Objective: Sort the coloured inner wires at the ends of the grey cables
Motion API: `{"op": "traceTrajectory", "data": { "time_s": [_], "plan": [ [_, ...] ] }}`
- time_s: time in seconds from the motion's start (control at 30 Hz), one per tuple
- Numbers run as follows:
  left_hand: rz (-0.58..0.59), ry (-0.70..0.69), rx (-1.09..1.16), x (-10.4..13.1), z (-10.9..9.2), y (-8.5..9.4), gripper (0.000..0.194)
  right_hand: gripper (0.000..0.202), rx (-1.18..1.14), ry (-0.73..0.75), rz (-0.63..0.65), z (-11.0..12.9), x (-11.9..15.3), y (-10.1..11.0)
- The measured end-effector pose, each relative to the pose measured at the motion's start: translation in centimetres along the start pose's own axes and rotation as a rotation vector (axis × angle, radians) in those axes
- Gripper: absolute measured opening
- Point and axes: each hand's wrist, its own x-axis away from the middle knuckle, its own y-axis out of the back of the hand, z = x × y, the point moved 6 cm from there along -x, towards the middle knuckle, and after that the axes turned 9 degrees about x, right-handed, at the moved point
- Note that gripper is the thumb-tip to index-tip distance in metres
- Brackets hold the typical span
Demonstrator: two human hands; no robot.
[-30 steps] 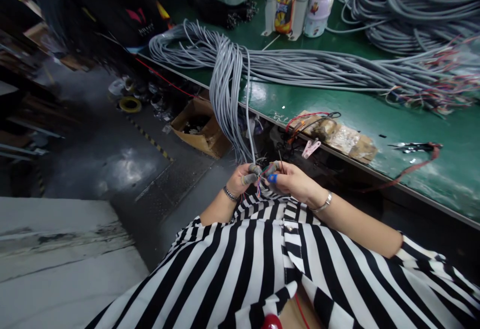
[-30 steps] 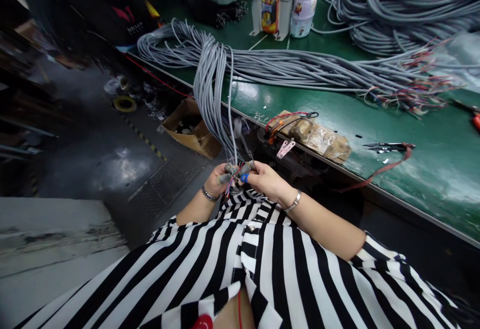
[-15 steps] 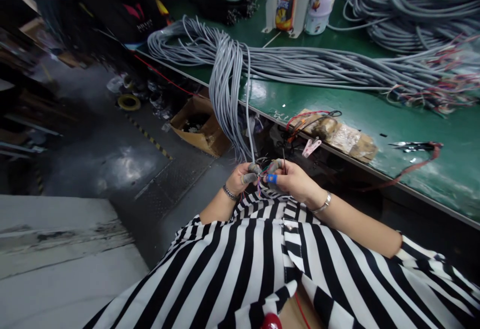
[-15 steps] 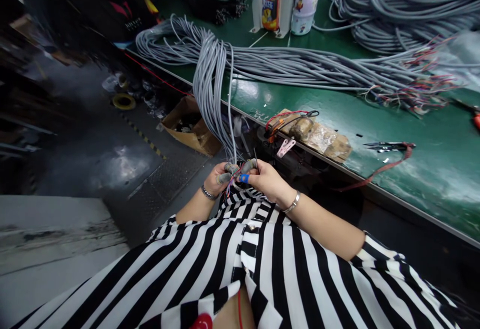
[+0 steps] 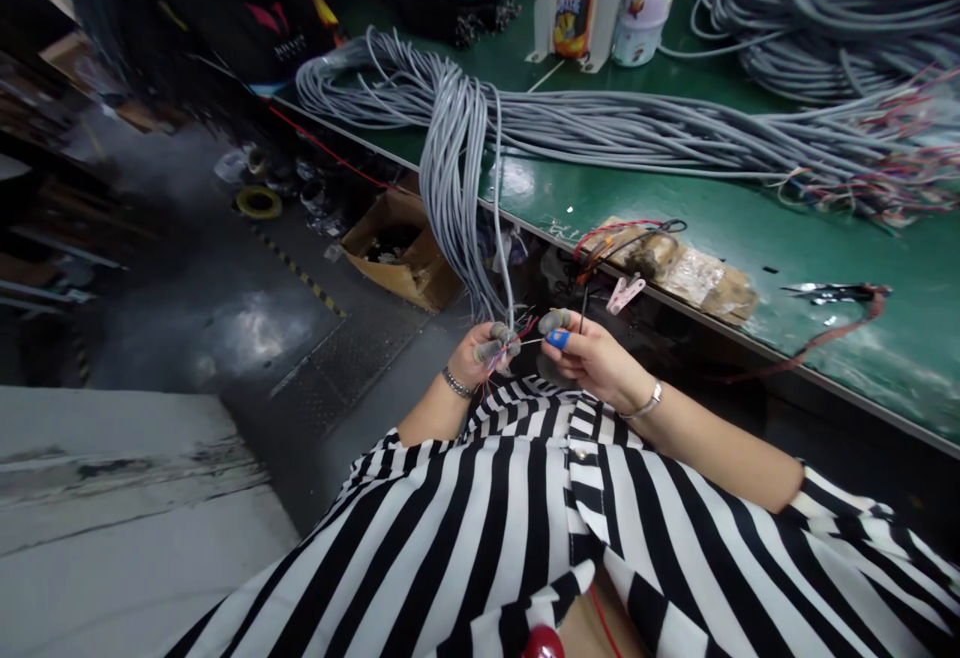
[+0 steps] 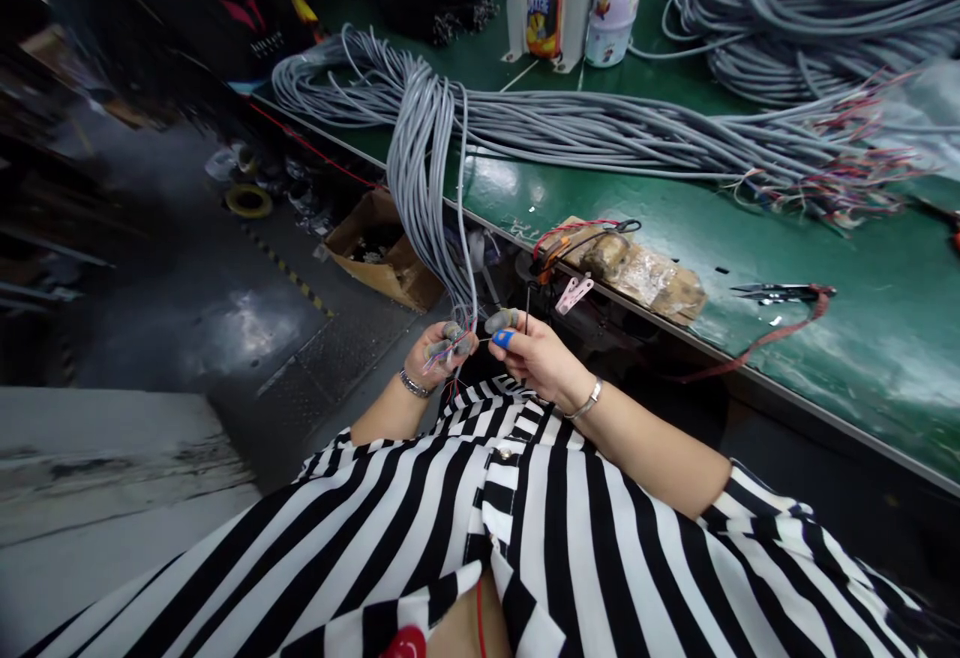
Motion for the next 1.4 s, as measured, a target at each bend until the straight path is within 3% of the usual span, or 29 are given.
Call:
{"op": "traceTrajectory", "data": {
  "time_s": [0.1, 0.27, 0.4, 0.53, 0.67, 0.8, 0.97, 1.23, 1.33, 1.4],
  "plan": [
    [0.065, 0.069, -0.084, 0.3, -0.1, -0.3, 0.044, 0.033, 0.014, 0.040, -0.035, 0.9, -0.5, -0.6],
    [0.274, 0.206, -0.285, 0.8, 0.0, -1.4, 0.047, 0.036, 0.046, 0.056, -0.066, 1.2, -1.9, -2.2],
    [0.158, 0.130, -0.211, 0.8, -0.2, -0.8, 0.049, 0.035, 0.048, 0.092, -0.114, 1.7, -2.1, -2.3],
    [0.029, -0.048, -0.116, 0.7, -1.0, -0.4, 0.048, 0.032, 0.147, 0.346, -0.202, 3.2, -0.4, -1.0],
    [0.029, -0.194, -0.098, 0.6, -1.9, -0.8, 0.047, 0.027, 0.322, 0.521, -0.286, 3.1, 1.8, 0.5],
    [0.048, -0.104, -0.125, 0.4, -1.1, -0.7, 0.045, 0.024, 0.381, 0.531, -0.186, 2.5, 2.6, 0.1],
    [0.073, 0.071, -0.063, 0.3, 1.0, -0.8, 0.045, 0.032, 0.237, 0.443, -0.042, 1.8, 2.1, -1.0],
    [0.147, 0.152, -0.132, -0.8, 1.9, -2.6, 0.047, 0.027, 0.187, 0.516, -0.173, 1.7, 2.6, 0.9],
    [0.148, 0.174, -0.172, -1.3, 2.3, -3.3, 0.047, 0.028, 0.334, 0.560, -0.126, 2.0, 3.3, 0.8],
    [0.155, 0.183, -0.217, -1.7, 2.5, -3.8, 0.047, 0.027, 0.556, 0.623, -0.124, 2.4, 3.9, 0.7]
  ]
}}
